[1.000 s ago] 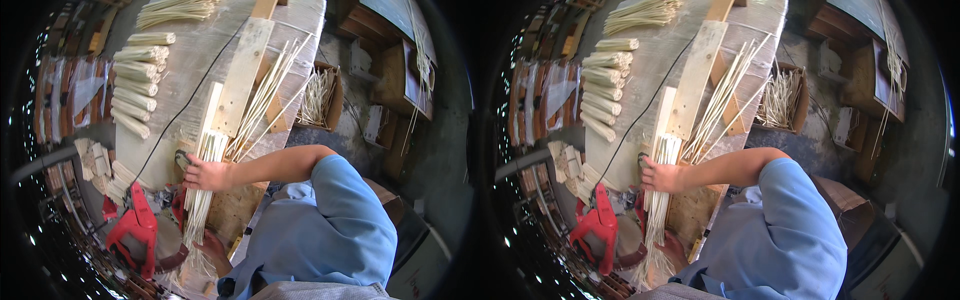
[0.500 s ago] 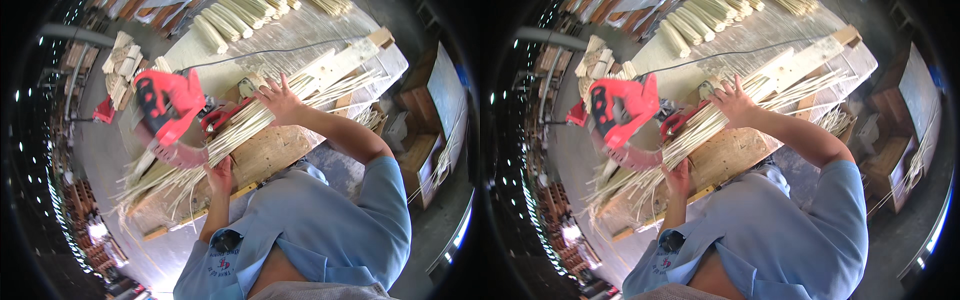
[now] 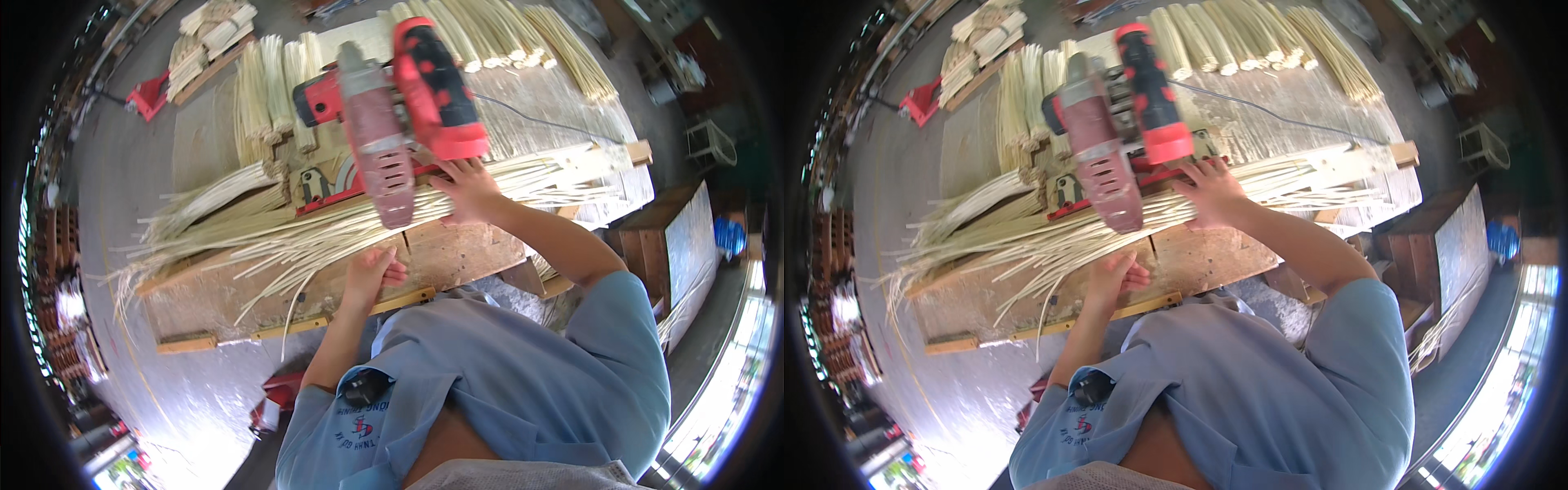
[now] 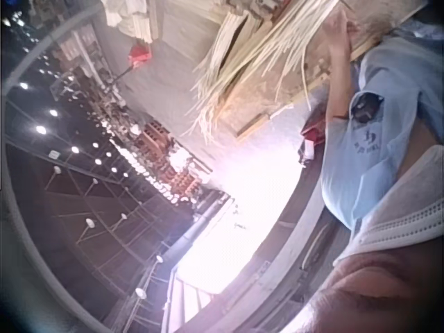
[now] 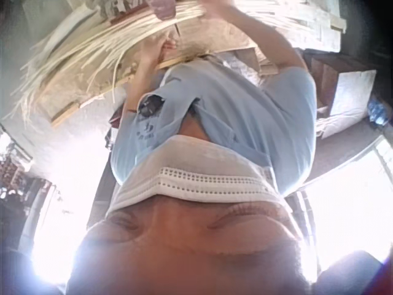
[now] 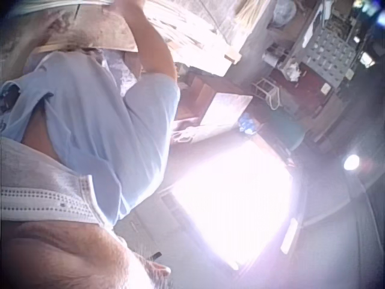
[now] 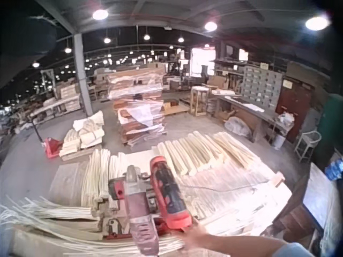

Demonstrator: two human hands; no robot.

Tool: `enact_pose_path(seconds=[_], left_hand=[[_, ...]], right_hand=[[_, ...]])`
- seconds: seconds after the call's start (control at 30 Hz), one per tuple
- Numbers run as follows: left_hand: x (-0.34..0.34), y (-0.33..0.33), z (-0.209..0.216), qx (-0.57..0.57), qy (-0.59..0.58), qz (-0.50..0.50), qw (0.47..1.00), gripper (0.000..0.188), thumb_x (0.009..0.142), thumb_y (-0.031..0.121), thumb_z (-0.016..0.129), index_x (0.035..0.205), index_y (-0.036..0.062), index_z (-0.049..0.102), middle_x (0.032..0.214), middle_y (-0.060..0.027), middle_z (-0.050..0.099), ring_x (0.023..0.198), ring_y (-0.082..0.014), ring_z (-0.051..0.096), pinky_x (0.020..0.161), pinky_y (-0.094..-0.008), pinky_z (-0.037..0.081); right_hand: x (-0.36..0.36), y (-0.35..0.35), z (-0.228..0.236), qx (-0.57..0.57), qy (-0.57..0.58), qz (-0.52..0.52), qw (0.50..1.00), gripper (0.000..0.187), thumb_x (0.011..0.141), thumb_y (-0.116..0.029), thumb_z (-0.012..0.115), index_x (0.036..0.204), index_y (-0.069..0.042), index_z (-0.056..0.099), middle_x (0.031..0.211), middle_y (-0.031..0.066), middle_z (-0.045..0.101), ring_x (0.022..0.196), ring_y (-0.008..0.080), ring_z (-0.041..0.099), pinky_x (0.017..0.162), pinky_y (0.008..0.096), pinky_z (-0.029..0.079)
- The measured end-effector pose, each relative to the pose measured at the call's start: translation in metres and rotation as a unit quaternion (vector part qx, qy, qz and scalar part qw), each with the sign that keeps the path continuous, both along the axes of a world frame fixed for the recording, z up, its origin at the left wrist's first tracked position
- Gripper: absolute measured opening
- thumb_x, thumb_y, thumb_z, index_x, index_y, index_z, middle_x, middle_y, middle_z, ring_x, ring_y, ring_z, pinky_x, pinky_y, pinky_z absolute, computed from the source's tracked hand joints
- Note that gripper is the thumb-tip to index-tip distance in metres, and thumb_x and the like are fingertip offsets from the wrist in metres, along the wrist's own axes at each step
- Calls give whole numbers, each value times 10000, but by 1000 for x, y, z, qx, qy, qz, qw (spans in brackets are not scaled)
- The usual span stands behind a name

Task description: The person gathers bundles of thin bamboo sticks on a workbench, aligns them, and uses a red circular saw to cut them to uniform length. The cut pieces are collected and placed into a cardboard box.

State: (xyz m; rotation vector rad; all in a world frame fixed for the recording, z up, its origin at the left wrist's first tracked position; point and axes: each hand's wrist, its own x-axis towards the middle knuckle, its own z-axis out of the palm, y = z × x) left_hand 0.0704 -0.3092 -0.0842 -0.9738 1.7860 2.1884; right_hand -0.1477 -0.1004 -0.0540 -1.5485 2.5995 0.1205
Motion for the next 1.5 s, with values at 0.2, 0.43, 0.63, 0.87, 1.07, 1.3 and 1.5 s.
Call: enact_pose_path(seconds=[0.2,0.43,0.63,0.87,1.07,1.3,1.5], left_hand=[[-22,-49,71,-593,225,-20,773,420,786,223,881,1082,13,671,1059,-115,686,1021,-278,656,883,-427,514],[-49,-48,40,-639,89,-250,722,1103,653,642,865,1484,24,483,1435,-158,510,1380,-373,440,1199,-597,285],[-49,-30,14,-733,22,-287,616,1221,707,719,780,1572,-24,343,1609,-250,337,1461,-426,362,1200,-674,229],[-47,-37,13,-699,45,-288,652,1207,720,723,775,1552,-40,348,1584,-266,364,1465,-435,360,1169,-679,274],[-79,-58,48,-557,40,-348,752,1309,616,764,833,1521,-52,354,1548,-258,402,1467,-480,334,1131,-691,312],[-94,-43,35,-569,-35,-448,689,1496,557,805,832,1595,-70,203,1651,-284,222,1485,-554,245,1130,-776,227],[-89,-45,42,-664,-40,-412,623,1341,629,805,795,1523,-97,363,1580,-274,306,1434,-482,331,1141,-689,288]], right_hand=[[-1,1,-7,-25,3,-13,1000,796,667,-567,833,1342,-190,646,1521,153,462,1412,362,423,1182,536,310],[-3,-6,-16,-76,10,-2,997,732,610,-514,851,1225,-141,716,1468,151,491,1368,366,454,1186,548,323],[-19,18,-84,-279,-346,-123,887,728,584,-518,850,1172,-103,737,1400,168,515,1332,363,476,1166,555,332],[-5,-3,-22,-84,43,28,995,729,597,-520,847,1196,-126,718,1445,165,495,1337,377,476,1169,560,329],[-4,-5,-13,-45,0,-1,999,788,613,-530,847,1305,-201,662,1500,127,464,1380,374,446,1190,560,309],[-2,-7,-10,-43,-3,-1,999,784,609,-514,854,1298,-194,662,1500,117,464,1375,360,448,1180,550,314],[-3,-3,-11,-90,12,26,996,761,585,-490,857,1249,-171,669,1458,118,498,1321,346,485,1122,532,362]])
